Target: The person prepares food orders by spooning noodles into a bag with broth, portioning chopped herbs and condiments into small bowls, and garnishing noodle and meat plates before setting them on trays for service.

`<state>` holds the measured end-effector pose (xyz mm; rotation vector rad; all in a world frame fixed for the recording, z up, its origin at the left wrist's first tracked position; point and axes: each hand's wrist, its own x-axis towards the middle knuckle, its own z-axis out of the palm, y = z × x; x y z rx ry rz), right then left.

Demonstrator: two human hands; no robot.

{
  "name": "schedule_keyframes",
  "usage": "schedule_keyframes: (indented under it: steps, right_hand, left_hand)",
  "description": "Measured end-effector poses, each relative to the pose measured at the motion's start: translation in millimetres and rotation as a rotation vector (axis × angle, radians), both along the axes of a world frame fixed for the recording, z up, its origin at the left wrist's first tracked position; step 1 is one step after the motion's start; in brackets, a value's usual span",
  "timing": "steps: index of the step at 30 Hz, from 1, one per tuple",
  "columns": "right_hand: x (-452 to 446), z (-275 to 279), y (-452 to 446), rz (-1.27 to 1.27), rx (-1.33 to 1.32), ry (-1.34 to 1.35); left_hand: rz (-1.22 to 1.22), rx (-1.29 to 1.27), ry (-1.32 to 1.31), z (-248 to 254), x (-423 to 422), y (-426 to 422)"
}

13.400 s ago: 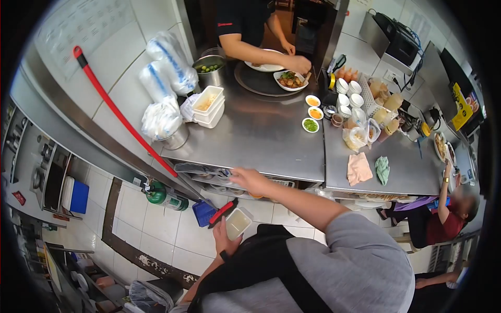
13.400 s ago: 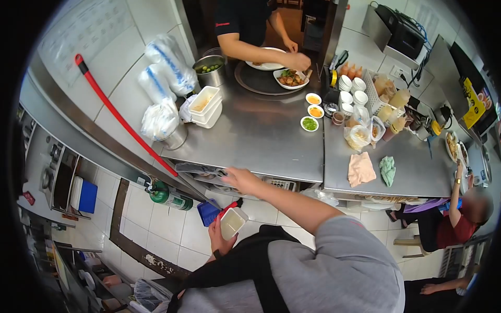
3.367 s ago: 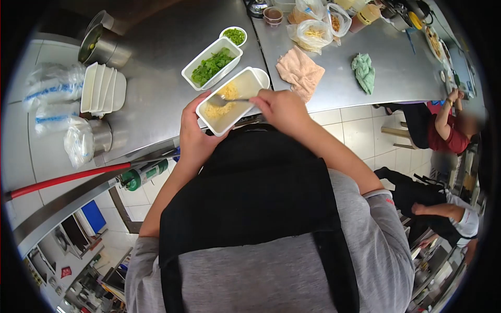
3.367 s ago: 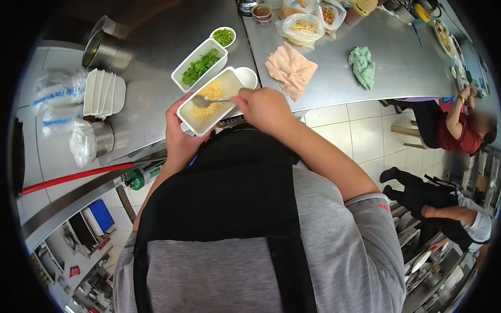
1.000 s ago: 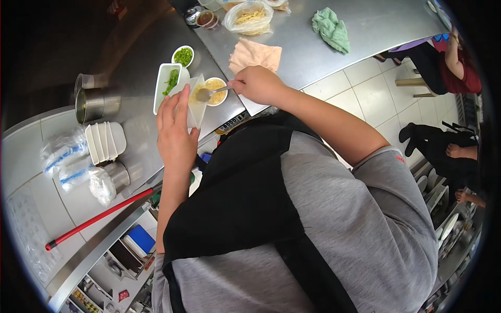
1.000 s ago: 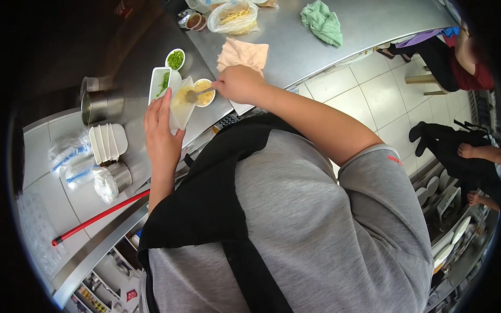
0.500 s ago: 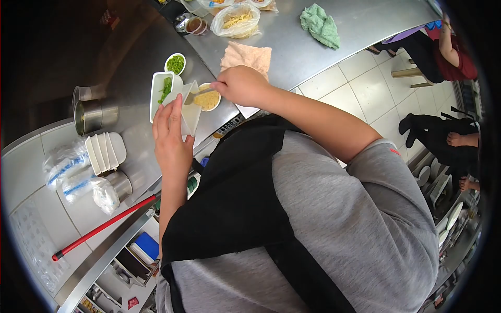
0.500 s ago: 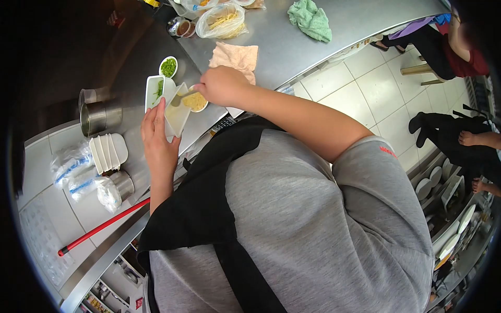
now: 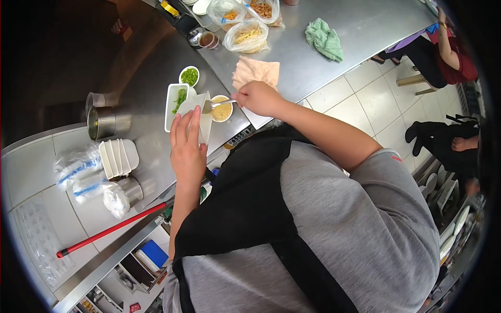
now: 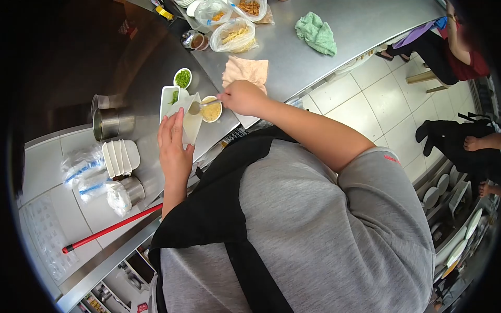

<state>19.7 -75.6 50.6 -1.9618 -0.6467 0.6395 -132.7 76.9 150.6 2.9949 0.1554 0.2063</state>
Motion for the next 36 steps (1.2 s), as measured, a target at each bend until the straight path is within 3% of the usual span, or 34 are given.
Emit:
schedule_keyframes:
  steps: [4, 6, 16, 22, 25, 30, 36]
  right_hand:
    - [5.4, -13.5, 14.7, -0.082, 0.017, -0.034]
    - [9.7, -20.2, 3.5, -0.038, -0.004, 0.145]
    - [9.1, -18.2, 0.8, -0.103, 0.073, 0.303]
    - [-5.3, 10.3, -7.5, 0.023, 0.005, 0.135]
    - [-16.9, 29.5, 20.8, 0.022, 0.054, -0.104]
    - [-7.7, 7.6, 24.0, 0.026, -0.086, -0.341]
    - [-7.6, 18.4, -8.1, 0.053, -0.196, -0.28]
  left_hand:
    - [-0.022, -0.002, -0.007, 3.1, 1.3, 0.3]
    - [-0.009, -0.007, -0.023, 4.1, 1.6, 1.9]
    - [-0.038, 0.016, 0.012, 6.0, -4.0, 5.5]
    - [-0.017, 0.011, -0.035, 6.7, -9.1, 8.8]
    - [-0.004, -0.045, -0.058, 5.8, -6.0, 8.5]
    - [-0.008, -0.066, -0.12, 10.0, -6.6, 17.4]
    - [0.039, -0.09, -0.133, 7.7, -18.3, 24.4]
